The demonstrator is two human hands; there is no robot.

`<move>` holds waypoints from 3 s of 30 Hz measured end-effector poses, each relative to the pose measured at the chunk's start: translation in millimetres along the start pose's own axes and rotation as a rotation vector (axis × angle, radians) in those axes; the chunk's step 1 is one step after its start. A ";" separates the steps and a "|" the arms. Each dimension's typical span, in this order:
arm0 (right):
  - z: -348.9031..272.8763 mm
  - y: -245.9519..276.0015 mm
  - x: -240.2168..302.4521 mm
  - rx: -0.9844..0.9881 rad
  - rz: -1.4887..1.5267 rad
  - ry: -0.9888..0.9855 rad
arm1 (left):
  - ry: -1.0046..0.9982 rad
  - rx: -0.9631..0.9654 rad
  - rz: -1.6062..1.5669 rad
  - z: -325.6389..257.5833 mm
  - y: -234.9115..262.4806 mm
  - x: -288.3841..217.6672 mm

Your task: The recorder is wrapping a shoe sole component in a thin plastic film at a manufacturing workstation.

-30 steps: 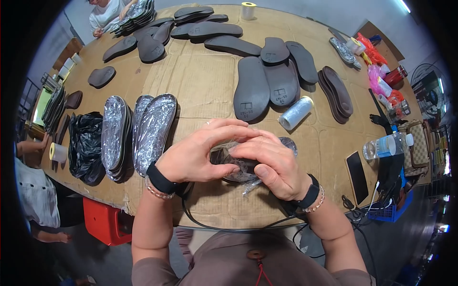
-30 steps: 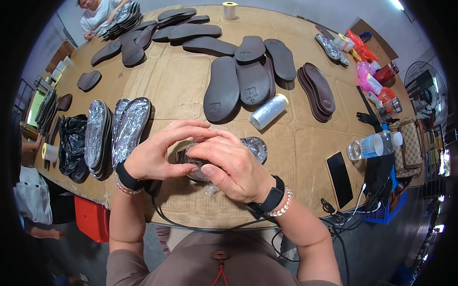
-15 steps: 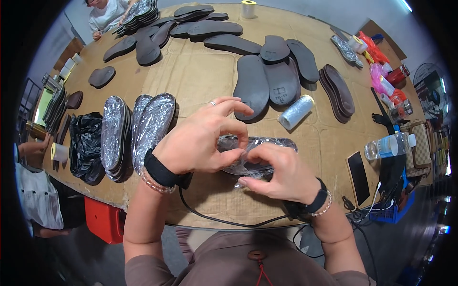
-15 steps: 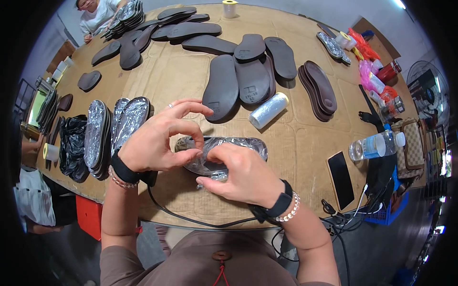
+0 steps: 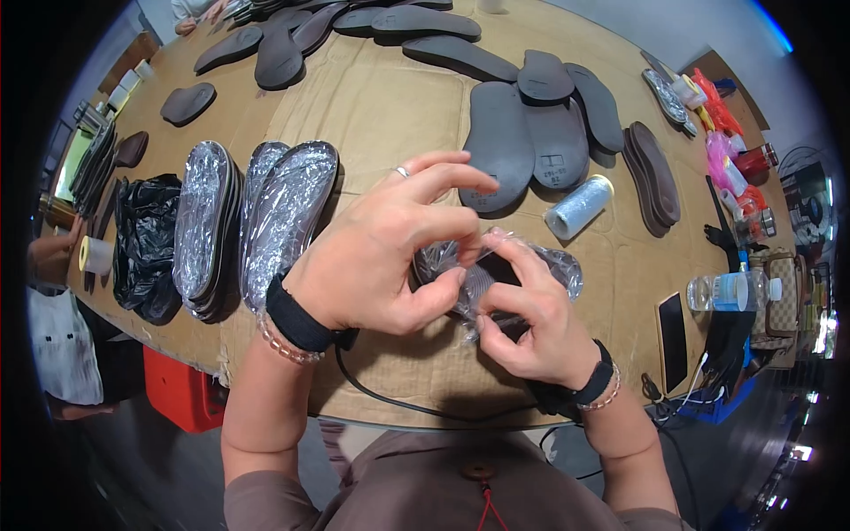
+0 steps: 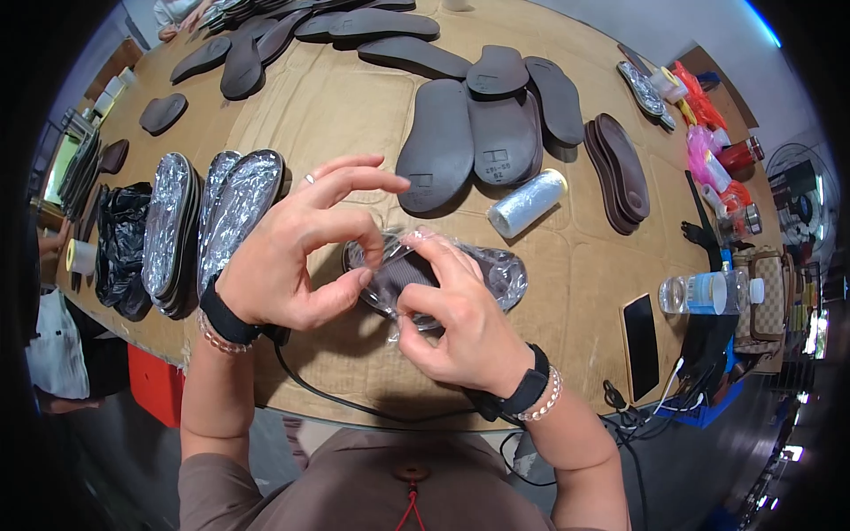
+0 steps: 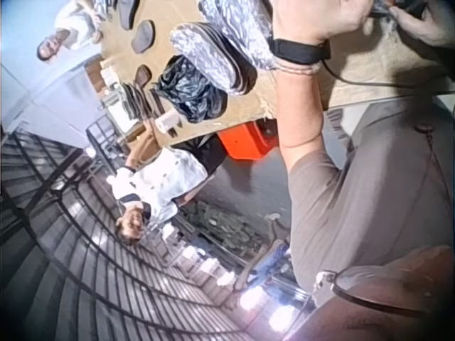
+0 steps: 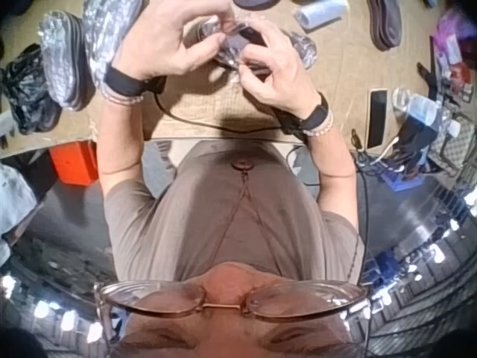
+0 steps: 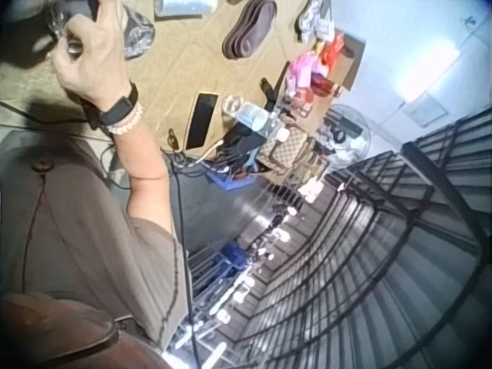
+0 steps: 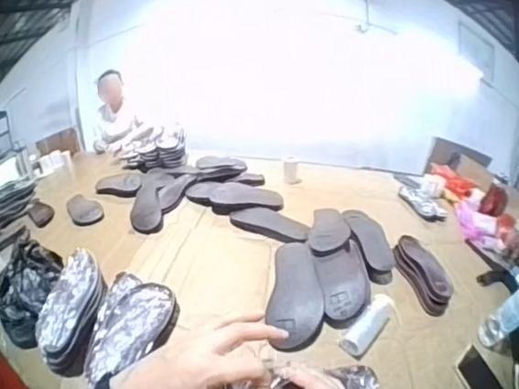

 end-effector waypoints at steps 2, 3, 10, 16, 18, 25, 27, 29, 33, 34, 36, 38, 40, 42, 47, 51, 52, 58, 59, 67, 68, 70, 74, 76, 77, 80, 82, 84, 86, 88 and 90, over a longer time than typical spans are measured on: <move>-2.0 0.9 -8.0 -0.028 0.075 -0.084 | -0.050 -0.017 0.047 0.5 0.8 -12.3; -0.3 2.8 -7.8 -0.031 0.092 -0.091 | -0.102 -0.031 0.097 -0.4 -1.1 -19.4; 2.0 7.5 -8.8 -0.021 0.149 -0.064 | -0.017 -0.020 0.295 -2.7 -14.3 -13.2; 1.2 7.7 -8.7 -0.003 0.116 -0.062 | -0.073 -0.039 0.208 -2.3 -20.6 -4.6; 0.1 7.7 -10.5 0.004 0.120 -0.075 | -0.075 -0.044 0.155 -1.7 -19.7 -2.4; -5.1 4.1 -14.9 0.077 0.146 -0.129 | -0.037 -0.012 0.022 -1.2 -16.7 7.2; -2.0 5.6 -12.3 0.058 0.147 -0.149 | -0.057 -0.013 -0.007 -1.4 -13.0 7.2; 0.6 6.2 -10.0 0.039 0.145 -0.172 | -0.067 -0.022 -0.003 -1.1 -9.9 7.3; 1.0 5.2 -7.6 0.074 0.126 -0.158 | -0.082 -0.043 -0.011 0.0 -7.6 8.4; 0.7 2.4 -6.5 0.138 0.091 -0.139 | -0.079 -0.045 -0.012 0.3 -7.7 10.1; 2.5 1.9 -4.0 0.112 0.099 -0.160 | -0.068 -0.068 -0.005 0.2 -6.8 13.7; 1.8 -0.8 -0.3 0.086 0.105 -0.182 | -0.065 -0.080 -0.014 0.5 -7.2 14.9; 0.1 7.2 4.9 -0.075 -0.016 -0.186 | -0.065 -0.092 -0.025 1.9 -7.3 14.4; 6.1 8.8 12.6 -0.138 -0.120 -0.037 | -0.064 -0.102 -0.033 0.0 -5.7 12.8; 14.1 5.4 37.2 -0.158 -0.444 0.188 | -0.091 -0.117 -0.029 0.9 -6.2 11.8; 17.6 -2.5 39.7 -0.121 -0.509 0.239 | -0.100 -0.110 -0.021 2.1 -6.6 8.4; 17.3 -2.8 40.2 -0.122 -0.529 0.242 | -0.101 -0.110 -0.021 2.1 -7.2 7.0; 17.3 -3.4 39.0 -0.103 -0.542 0.211 | -0.121 -0.119 -0.060 0.9 -11.6 2.0; 17.1 -3.5 39.1 -0.103 -0.541 0.213 | -0.112 -0.122 -0.060 0.6 -11.5 2.2; 13.4 7.5 24.7 -0.073 -0.236 0.101 | -0.091 -0.141 -0.042 -0.7 -6.4 10.5; 12.5 10.1 21.1 -0.079 -0.183 0.087 | -0.095 -0.143 -0.033 -0.3 -6.4 10.8; 8.6 13.1 17.0 -0.056 -0.157 0.073 | -0.099 -0.143 -0.025 0.1 -5.9 10.5; -1.0 13.2 -0.4 -0.019 -0.001 -0.130 | -0.087 -0.136 -0.023 1.2 -6.9 11.7; -5.9 12.9 -6.1 -0.035 0.051 -0.229 | -0.081 -0.132 -0.029 0.6 -7.2 12.2; -6.9 13.7 -8.4 -0.038 0.049 -0.231 | -0.071 -0.132 -0.028 0.5 -6.7 12.4; -8.1 20.0 -11.9 -0.123 0.025 -0.154 | -0.060 -0.129 -0.021 0.7 -5.2 12.5; -11.5 27.5 -16.2 -0.285 0.081 -0.187 | -0.059 -0.128 -0.014 1.0 -4.5 11.5; -10.8 29.0 -14.8 -0.344 0.087 -0.137 | -0.054 -0.124 -0.006 0.6 -3.9 10.7; -12.8 31.7 -16.1 -0.444 0.375 -0.308 | -0.065 -0.127 -0.001 0.6 -4.3 10.0; -13.3 32.3 -17.9 -0.524 0.441 -0.274 | -0.080 -0.129 0.003 1.4 -3.9 8.0; -15.3 32.1 -23.0 -0.528 0.496 -0.304 | -0.086 -0.139 0.034 1.3 -1.3 4.8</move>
Point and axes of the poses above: each hand's wrist, its own z-axis towards the middle knuckle, its own y-axis out of the back of the hand, x = y × z, the point moved 7 cm from there along z, towards the middle knuckle, and after that the axes turned 14 degrees about y, right-handed, at the moved point
